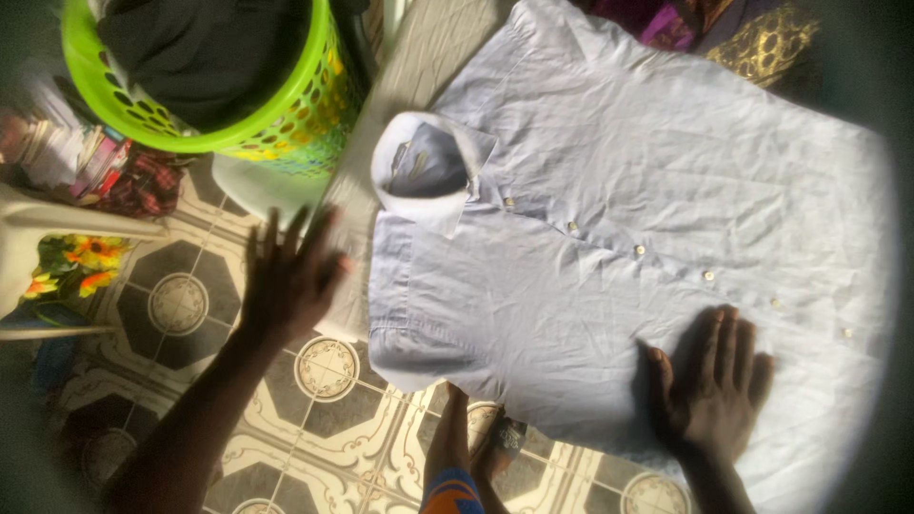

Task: The person buttons a shirt sleeve, spreads the shirt flat on a surface, and smooths it by hand.

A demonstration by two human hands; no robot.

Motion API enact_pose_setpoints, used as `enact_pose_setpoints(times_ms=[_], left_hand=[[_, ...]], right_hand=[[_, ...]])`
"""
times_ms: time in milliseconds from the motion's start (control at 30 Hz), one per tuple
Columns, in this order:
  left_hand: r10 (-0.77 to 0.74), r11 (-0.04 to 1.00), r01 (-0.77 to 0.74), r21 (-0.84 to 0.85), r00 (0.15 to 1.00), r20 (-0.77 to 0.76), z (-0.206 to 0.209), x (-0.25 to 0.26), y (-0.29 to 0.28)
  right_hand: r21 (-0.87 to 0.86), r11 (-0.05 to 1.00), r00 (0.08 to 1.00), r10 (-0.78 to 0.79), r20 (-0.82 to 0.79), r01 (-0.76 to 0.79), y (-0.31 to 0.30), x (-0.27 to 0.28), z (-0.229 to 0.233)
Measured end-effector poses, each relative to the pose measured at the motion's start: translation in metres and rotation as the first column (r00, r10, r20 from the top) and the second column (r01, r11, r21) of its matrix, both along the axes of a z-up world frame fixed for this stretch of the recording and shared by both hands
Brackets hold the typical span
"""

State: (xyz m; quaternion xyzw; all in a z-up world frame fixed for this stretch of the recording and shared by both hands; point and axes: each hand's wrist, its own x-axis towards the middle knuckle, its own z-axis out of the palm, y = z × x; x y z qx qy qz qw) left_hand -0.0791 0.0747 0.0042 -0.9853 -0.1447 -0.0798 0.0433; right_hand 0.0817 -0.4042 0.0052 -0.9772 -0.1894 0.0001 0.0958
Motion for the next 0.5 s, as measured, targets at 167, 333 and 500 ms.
enact_pose_setpoints(times_ms=[167,333,500], left_hand=[[0.22,0.817,-0.21,-0.537,0.974,-0.046,0.009,0.008,-0.044],[-0.414,0.782,0.427,-0.455,0.9,0.133,0.003,0.035,-0.116],[-0.319,0.88,0.353,-0.316,0.935,0.156,-0.011,0.027,-0.055]], right_hand=[[-0.02,1.0,1.0,-0.001,0.026,0.002,0.002,0.002,-0.001],[-0.004,1.0,1.0,0.001,0.021,-0.001,0.001,0.002,-0.002],[0.006,1.0,0.999,0.017,0.03,-0.017,0.003,0.003,-0.001]])
